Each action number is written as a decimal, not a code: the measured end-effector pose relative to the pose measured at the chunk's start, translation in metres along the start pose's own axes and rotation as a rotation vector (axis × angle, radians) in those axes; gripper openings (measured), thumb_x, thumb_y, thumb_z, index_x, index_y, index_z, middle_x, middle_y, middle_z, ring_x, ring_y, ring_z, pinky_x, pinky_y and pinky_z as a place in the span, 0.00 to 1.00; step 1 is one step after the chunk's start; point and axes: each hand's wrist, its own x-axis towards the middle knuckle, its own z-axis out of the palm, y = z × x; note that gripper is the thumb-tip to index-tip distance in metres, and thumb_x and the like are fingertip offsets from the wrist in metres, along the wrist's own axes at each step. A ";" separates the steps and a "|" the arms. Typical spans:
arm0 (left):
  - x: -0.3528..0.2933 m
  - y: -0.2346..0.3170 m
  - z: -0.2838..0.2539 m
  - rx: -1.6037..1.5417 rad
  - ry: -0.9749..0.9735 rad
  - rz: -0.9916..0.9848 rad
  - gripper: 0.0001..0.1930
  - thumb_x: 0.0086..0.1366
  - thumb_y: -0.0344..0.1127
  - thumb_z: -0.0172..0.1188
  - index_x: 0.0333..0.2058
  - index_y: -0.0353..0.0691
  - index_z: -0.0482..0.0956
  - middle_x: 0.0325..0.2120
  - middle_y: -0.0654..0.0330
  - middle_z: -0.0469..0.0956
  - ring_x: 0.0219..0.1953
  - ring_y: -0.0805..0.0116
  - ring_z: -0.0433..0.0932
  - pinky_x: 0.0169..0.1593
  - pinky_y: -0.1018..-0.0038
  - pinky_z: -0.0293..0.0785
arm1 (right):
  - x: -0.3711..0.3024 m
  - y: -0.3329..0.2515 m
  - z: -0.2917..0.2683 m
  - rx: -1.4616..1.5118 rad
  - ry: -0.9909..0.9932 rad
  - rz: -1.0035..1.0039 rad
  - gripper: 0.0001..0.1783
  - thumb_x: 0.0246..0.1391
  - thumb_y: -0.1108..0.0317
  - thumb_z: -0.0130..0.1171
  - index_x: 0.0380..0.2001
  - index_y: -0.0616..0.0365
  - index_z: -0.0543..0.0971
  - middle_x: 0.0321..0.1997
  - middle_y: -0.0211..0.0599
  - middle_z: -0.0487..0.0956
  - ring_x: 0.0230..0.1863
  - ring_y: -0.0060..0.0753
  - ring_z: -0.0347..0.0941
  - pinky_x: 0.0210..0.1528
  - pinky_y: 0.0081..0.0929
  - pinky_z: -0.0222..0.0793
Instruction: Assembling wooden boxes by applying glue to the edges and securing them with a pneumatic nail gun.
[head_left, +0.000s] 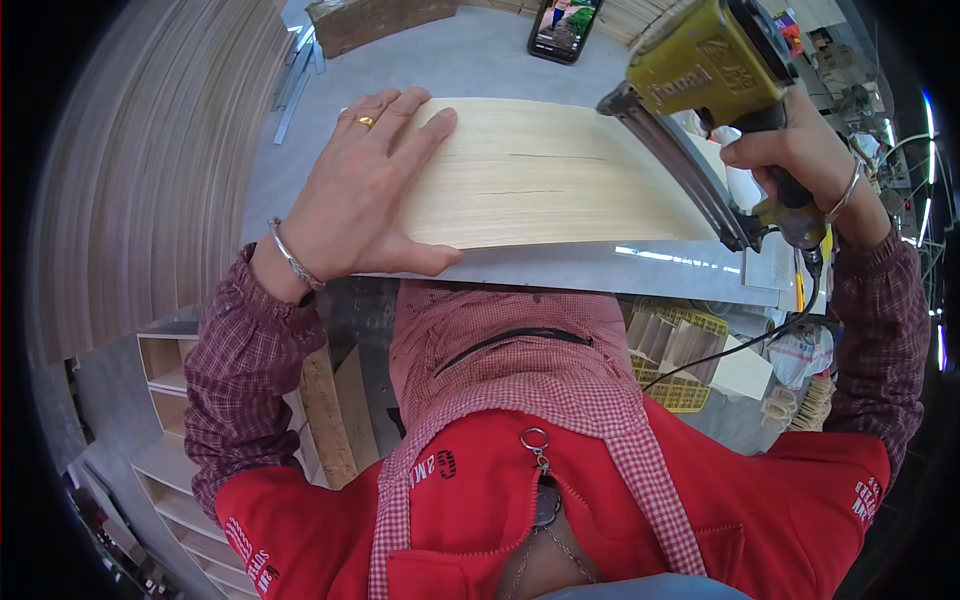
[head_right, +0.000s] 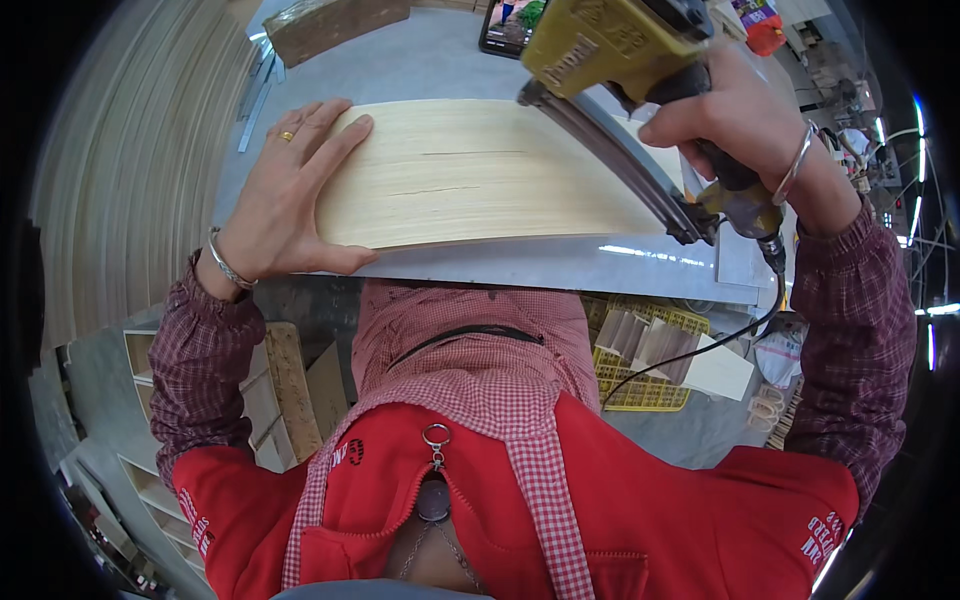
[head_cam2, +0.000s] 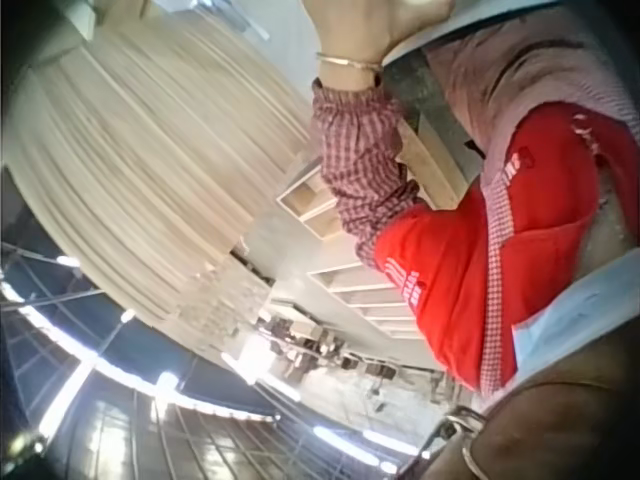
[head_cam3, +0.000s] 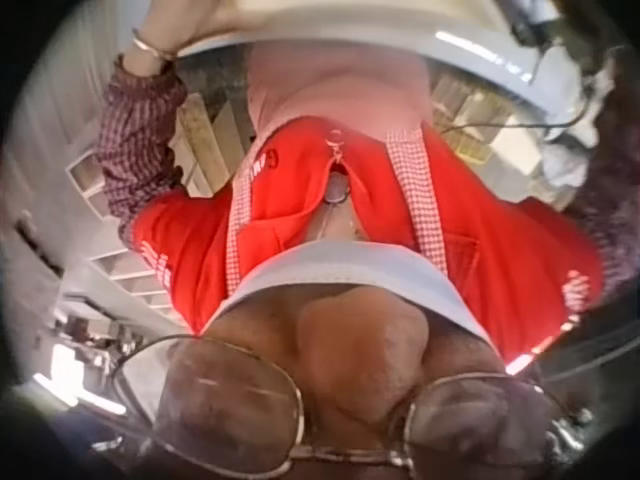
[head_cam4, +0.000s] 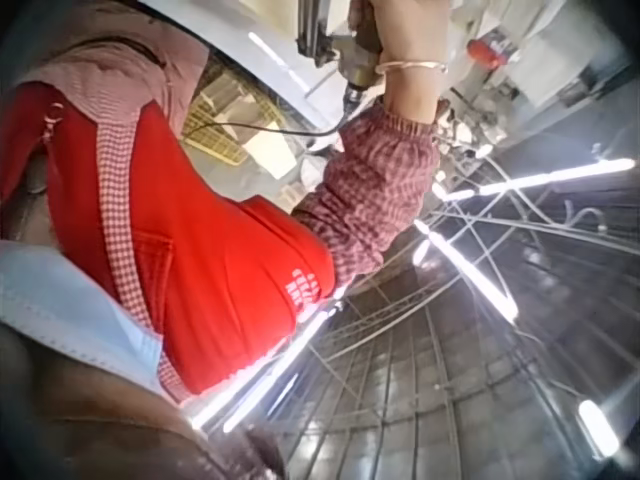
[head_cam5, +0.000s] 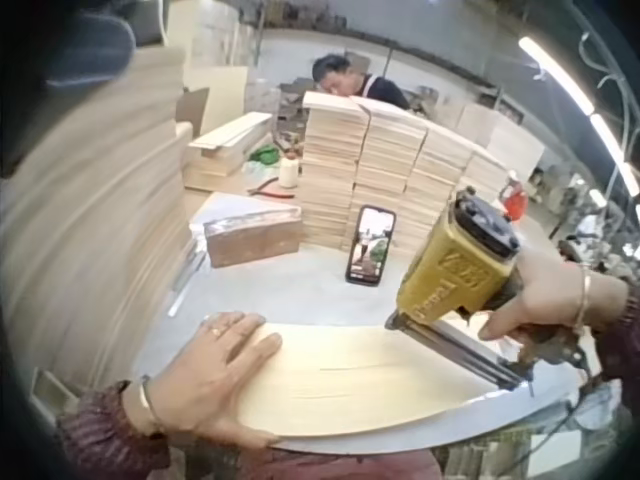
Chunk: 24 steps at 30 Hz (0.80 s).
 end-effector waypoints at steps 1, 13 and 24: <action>0.000 0.001 0.000 -0.002 0.002 -0.004 0.51 0.31 0.55 0.70 0.57 0.40 0.62 0.55 0.44 0.60 0.57 0.42 0.58 0.60 0.53 0.55 | 0.001 -0.005 0.002 0.002 -0.017 -0.024 0.09 0.34 0.70 0.62 0.16 0.64 0.74 0.09 0.30 0.70 0.08 0.19 0.64 0.13 0.19 0.56; 0.002 0.014 -0.004 -0.029 0.065 0.020 0.50 0.30 0.53 0.70 0.55 0.38 0.63 0.54 0.46 0.61 0.56 0.44 0.60 0.60 0.54 0.54 | 0.006 -0.035 0.013 0.098 -0.093 -0.102 0.10 0.35 0.71 0.63 0.21 0.64 0.73 0.12 0.30 0.70 0.09 0.19 0.64 0.13 0.18 0.57; -0.003 0.011 0.001 -0.027 0.067 0.002 0.50 0.29 0.53 0.70 0.55 0.38 0.64 0.54 0.45 0.61 0.57 0.44 0.59 0.61 0.54 0.53 | 0.007 -0.041 0.019 -0.026 -0.080 -0.097 0.12 0.34 0.70 0.62 0.23 0.66 0.73 0.11 0.31 0.70 0.09 0.19 0.65 0.13 0.19 0.58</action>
